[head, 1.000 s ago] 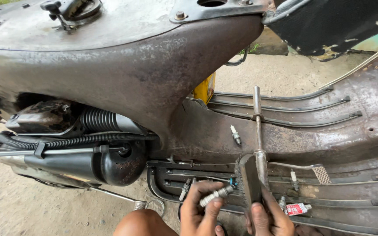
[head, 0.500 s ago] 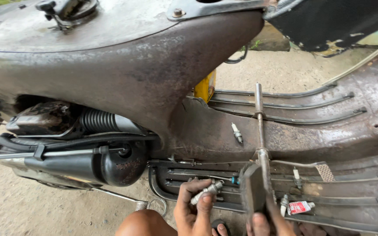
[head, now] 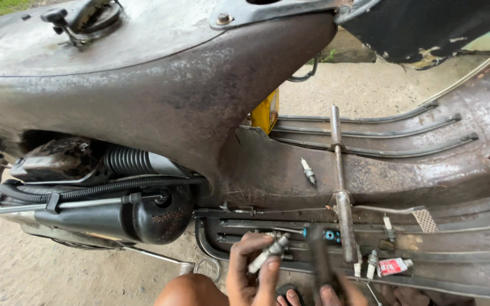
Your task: The person scrubs several spark plugs with a wire brush, rotating each plug to clean the metal and ceramic surfaces. The cleaned spark plugs are placed on the motorcycle's footboard alongside other plugs and tools.
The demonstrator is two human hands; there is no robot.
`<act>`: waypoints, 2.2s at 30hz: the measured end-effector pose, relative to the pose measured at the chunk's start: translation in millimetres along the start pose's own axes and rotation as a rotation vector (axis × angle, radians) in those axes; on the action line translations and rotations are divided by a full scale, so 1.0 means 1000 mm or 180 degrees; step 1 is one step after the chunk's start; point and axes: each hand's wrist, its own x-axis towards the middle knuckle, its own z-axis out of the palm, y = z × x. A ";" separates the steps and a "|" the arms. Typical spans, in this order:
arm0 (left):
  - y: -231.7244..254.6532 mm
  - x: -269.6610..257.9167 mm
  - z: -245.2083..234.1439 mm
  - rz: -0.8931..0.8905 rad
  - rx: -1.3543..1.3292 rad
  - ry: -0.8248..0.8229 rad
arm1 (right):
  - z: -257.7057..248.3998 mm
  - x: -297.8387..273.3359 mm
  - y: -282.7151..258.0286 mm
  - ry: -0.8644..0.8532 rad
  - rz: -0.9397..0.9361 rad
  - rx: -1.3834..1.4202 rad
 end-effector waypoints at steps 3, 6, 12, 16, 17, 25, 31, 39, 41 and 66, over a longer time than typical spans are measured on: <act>0.003 -0.008 0.008 -0.0305 -0.0135 -0.0272 | 0.001 0.007 -0.017 0.0019 -0.0882 0.0187; 0.004 -0.007 0.016 -0.0254 -0.0056 -0.0451 | 0.003 0.007 -0.045 -0.0083 -0.1181 -0.0146; 0.008 -0.003 0.004 -0.0213 0.0177 -0.1241 | 0.000 0.013 -0.049 -0.0872 -0.1276 0.0360; 0.013 0.000 0.003 -0.0163 0.0552 -0.1501 | 0.001 0.012 -0.052 -0.0679 -0.1279 0.0114; 0.014 0.000 0.003 -0.0170 0.0548 -0.1497 | 0.002 0.012 -0.051 -0.0677 -0.1275 0.0107; 0.021 0.000 -0.002 -0.1452 0.0147 -0.1709 | 0.000 0.014 -0.043 -0.0620 -0.1410 0.0145; -0.002 -0.011 0.001 -0.0779 0.0343 -0.1377 | -0.003 0.010 -0.070 -0.1124 -0.0949 0.0559; -0.014 -0.020 0.004 -0.0646 0.0391 -0.1098 | 0.010 -0.010 -0.053 0.0769 -0.1169 -0.1354; -0.020 -0.020 0.002 -0.0549 -0.0246 -0.0857 | -0.006 0.002 -0.020 0.0453 -0.1815 -0.1411; -0.015 -0.033 0.032 -0.0540 0.0095 -0.0205 | -0.004 0.007 -0.035 0.0791 -0.2548 -0.1653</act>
